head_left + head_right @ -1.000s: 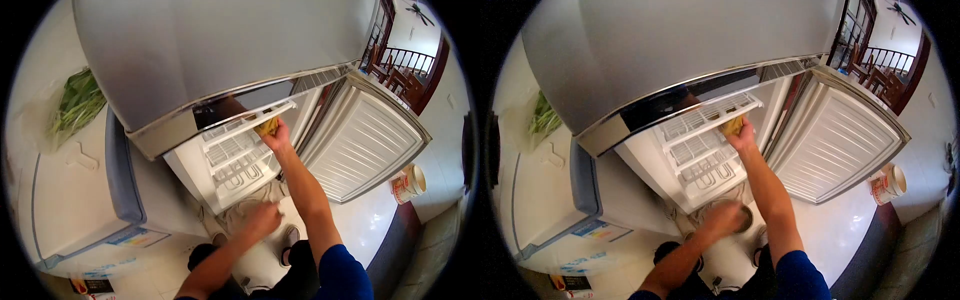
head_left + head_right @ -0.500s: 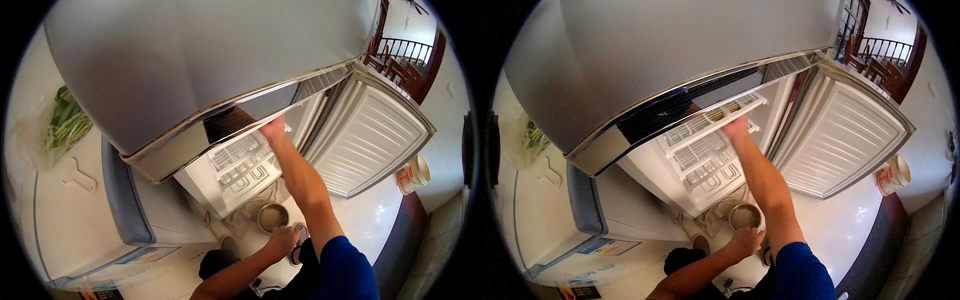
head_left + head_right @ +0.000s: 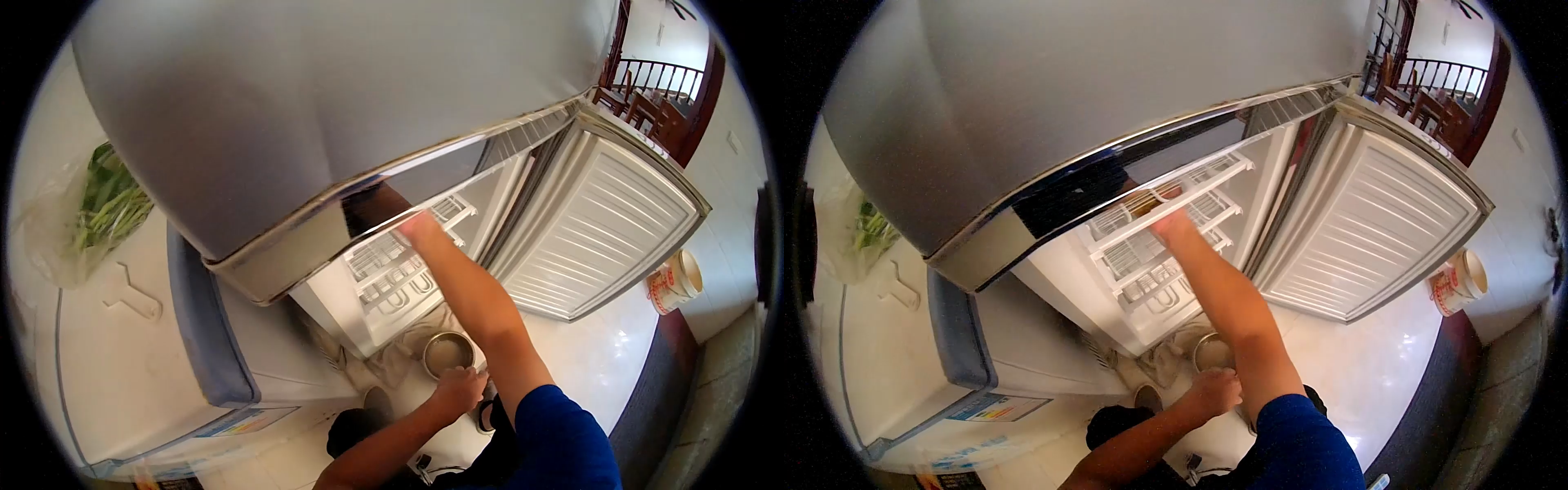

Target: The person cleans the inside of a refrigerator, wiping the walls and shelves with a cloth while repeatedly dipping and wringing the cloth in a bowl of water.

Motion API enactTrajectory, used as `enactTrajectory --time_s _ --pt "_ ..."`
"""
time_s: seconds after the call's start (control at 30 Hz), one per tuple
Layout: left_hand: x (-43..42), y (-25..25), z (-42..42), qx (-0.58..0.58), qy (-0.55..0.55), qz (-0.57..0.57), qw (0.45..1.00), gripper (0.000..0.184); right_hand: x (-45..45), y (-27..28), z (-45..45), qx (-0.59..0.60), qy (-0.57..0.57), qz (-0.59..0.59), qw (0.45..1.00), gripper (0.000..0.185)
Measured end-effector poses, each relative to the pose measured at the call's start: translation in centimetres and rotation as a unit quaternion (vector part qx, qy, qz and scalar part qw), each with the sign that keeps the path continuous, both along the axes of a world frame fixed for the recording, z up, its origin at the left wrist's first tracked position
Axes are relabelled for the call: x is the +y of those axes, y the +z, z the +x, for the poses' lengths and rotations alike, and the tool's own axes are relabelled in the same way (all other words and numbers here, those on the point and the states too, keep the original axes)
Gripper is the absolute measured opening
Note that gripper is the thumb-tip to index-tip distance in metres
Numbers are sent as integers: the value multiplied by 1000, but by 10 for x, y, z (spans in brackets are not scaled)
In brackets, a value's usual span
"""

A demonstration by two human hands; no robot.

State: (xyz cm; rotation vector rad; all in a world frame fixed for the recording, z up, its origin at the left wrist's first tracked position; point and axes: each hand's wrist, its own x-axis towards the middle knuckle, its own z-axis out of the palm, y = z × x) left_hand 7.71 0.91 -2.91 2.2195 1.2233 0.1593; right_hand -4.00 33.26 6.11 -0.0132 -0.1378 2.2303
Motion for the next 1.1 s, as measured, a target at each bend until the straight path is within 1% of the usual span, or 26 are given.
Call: enactTrajectory --time_s 0.03,0.1,0.13,0.2,0.23,0.33,0.43,0.47,0.5,0.53,0.57,0.63,0.67,0.73,0.77,0.8,0.83,0.9,0.97,1.0,1.03,1.1 --pt "-1 1 -1 2 4 1 1000 34 8 3 10 -10 -28 1 1000 57" --pt "-6 2 -1 6 31 45 998 28 32 11 36 -22 -89 8 996 57" --pt "-7 -7 1 10 34 45 998 28 39 13 42 -21 -113 15 993 57" --pt "-8 -28 3 -4 27 88 996 28 41 11 43 -7 -133 17 991 56" --pt "-11 -10 -2 17 24 82 996 26 35 11 35 -4 -124 11 992 56" --pt "-12 -16 -7 -1 12 49 999 26 7 1 -6 7 -56 -8 998 56" --pt "-12 -3 -11 22 18 62 998 29 -9 7 -24 17 -8 -8 1000 55" --pt "-13 -5 -11 24 15 61 998 29 -7 11 -17 15 -13 -11 1000 55" --pt "-13 -9 -11 6 5 85 996 31 -1 12 -10 10 -26 -8 1000 55" --pt "-12 -11 -13 -10 -4 110 994 32 8 14 3 6 -51 -8 999 55" --pt "-13 -11 -13 -6 -6 110 994 32 20 18 21 0 -84 -6 996 55" --pt "-16 -6 -13 -2 32 84 996 32 33 21 33 3 -123 -3 992 55" --pt "-16 -2 -14 3 33 84 996 32 36 22 34 6 -136 1 991 54" --pt "-17 5 -12 23 42 12 999 31 30 22 19 13 -128 -6 992 54" --pt "-19 -10 -11 24 39 11 999 31 23 21 6 16 -104 -14 994 54" --pt "-22 -35 -10 -6 17 58 998 32 10 18 -20 23 -72 -20 997 54" --pt "-22 -49 -9 -36 -5 108 993 33 2 18 -34 30 -49 -21 998 54" --pt "-20 -43 -9 -14 -3 93 996 32 -13 23 -48 36 -11 -21 999 53" --pt "-17 -23 -11 7 1 75 997 32 -18 27 -49 36 2 -18 999 53" --pt "-15 -4 -11 28 14 55 998 30 -18 29 -50 38 10 -17 999 53" --pt "-15 6 -11 50 26 34 998 28 -14 28 -48 36 6 -17 999 53" --pt "-12 4 -11 40 22 36 998 27 -6 27 -33 31 -12 -15 999 53"
